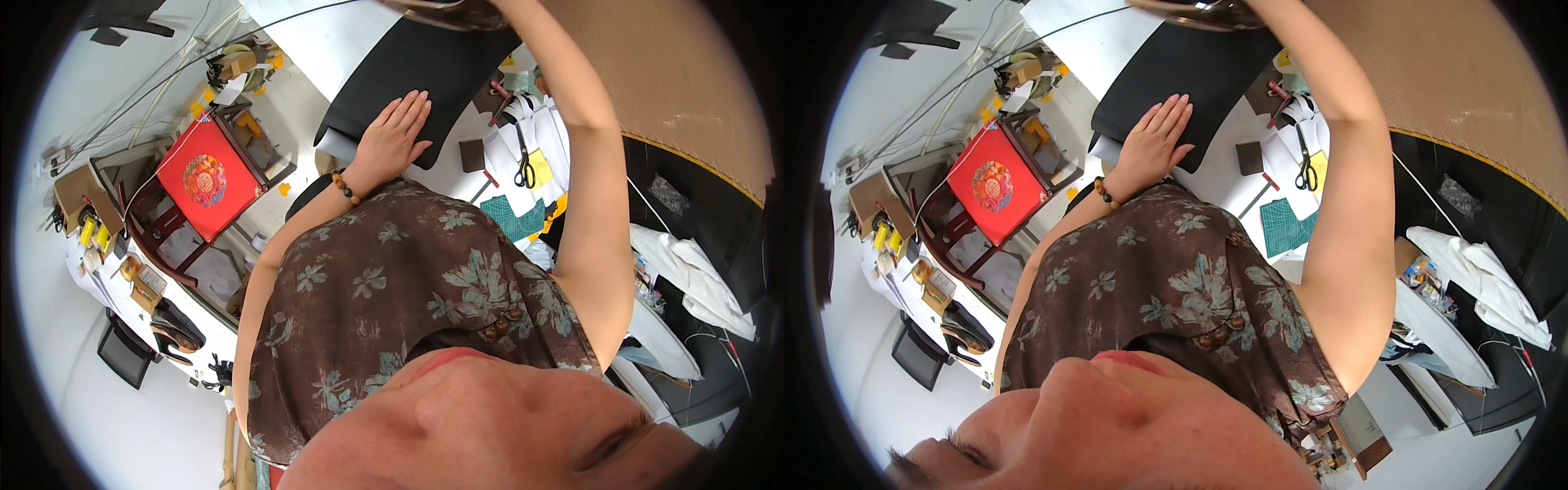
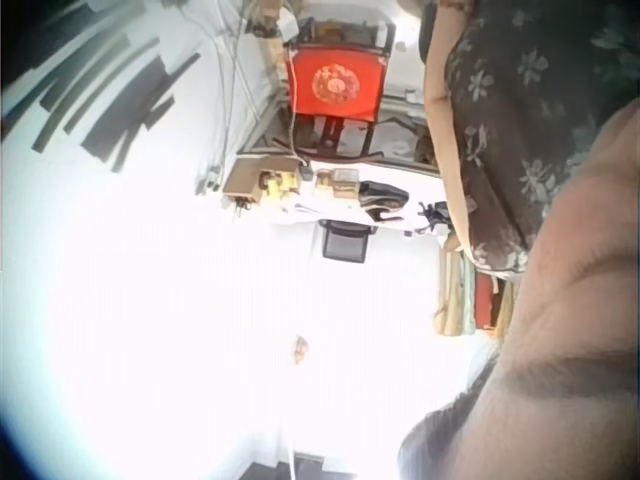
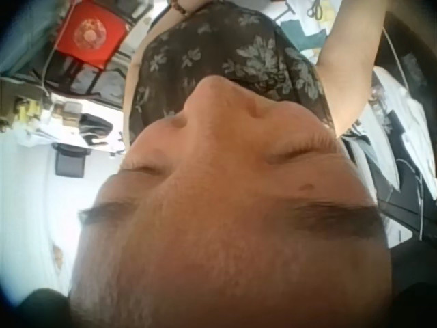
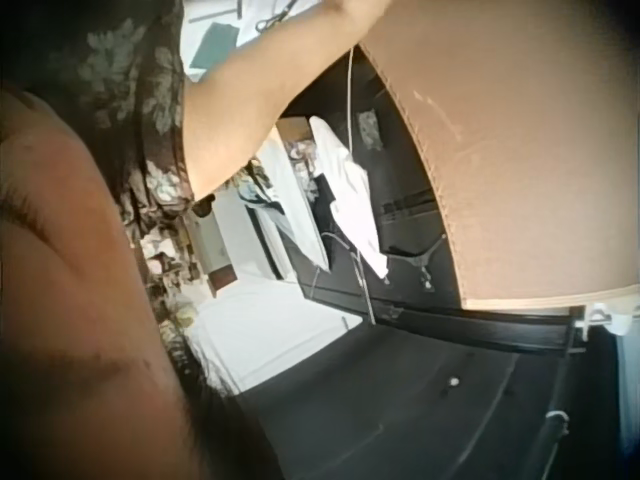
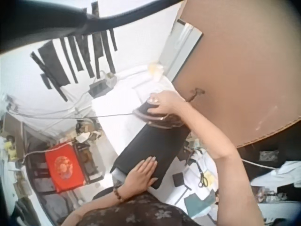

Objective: The person irons a black fabric sheet on a white work surface, then uses scissors to cut the fabric into smaller pieces. The person repeatedly irons and cuts the fabric, handling the pieces one at a time.

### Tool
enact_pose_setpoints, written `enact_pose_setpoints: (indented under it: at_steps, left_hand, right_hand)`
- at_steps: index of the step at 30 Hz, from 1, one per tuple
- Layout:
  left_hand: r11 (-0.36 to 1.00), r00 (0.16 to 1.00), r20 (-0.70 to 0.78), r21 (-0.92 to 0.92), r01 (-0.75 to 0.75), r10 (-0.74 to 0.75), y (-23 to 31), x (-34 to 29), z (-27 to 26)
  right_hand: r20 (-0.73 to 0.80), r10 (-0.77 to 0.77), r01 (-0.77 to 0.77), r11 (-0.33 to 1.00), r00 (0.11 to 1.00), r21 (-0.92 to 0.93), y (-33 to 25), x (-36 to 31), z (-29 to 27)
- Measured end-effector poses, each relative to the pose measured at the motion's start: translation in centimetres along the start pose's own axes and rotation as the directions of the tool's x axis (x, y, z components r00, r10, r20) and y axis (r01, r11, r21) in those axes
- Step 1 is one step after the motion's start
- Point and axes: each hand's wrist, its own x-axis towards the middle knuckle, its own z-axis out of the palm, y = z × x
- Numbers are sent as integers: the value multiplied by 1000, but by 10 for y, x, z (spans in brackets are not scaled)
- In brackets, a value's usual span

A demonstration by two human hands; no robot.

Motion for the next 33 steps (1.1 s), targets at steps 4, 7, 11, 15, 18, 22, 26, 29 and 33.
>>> enact_pose_setpoints:
  at_steps: [4, 7, 11, 15, 18, 22, 26, 29, 33]
  left_hand:
    - [1000, 1000, 4, 8, 26, -27, 0, -3, -1]
    - [999, 999, -2, 7, 35, -35, 3, -2, -4]
    - [999, 999, -5, -12, 32, -32, 4, 1, -3]
    - [999, 999, -17, -14, 36, -36, 5, 3, -2]
    - [984, 998, -57, -178, 18, -29, 1, 4, -3]
    - [976, 989, -133, -215, 33, -62, -27, 9, -21]
    - [983, 996, -85, -179, -49, 34, -47, 9, -19]
    - [963, 997, -39, -261, -68, 60, -50, 9, -22]
    - [956, 997, -38, -283, -77, 69, -49, 9, -17]
  right_hand:
    - [95, -176, 163, 978, 980, 130, -75, -9, 5]
    - [186, -56, 54, 998, 981, 15, -61, 0, -7]
    - [-7, 21, -21, 999, 1000, -35, 38, 19, -4]
    - [-106, 119, -128, 989, 987, -76, 51, 8, -4]
    - [-166, 226, -242, 967, 960, -84, 57, -20, 5]
    - [-233, 196, -212, 976, 953, -48, 47, -65, 15]
    - [-319, 179, -193, 981, 931, -14, 22, -100, 35]
    - [-323, 329, -321, 944, 887, 77, -29, -137, 38]
    - [-260, 481, -463, 877, 837, 131, -98, -181, 39]
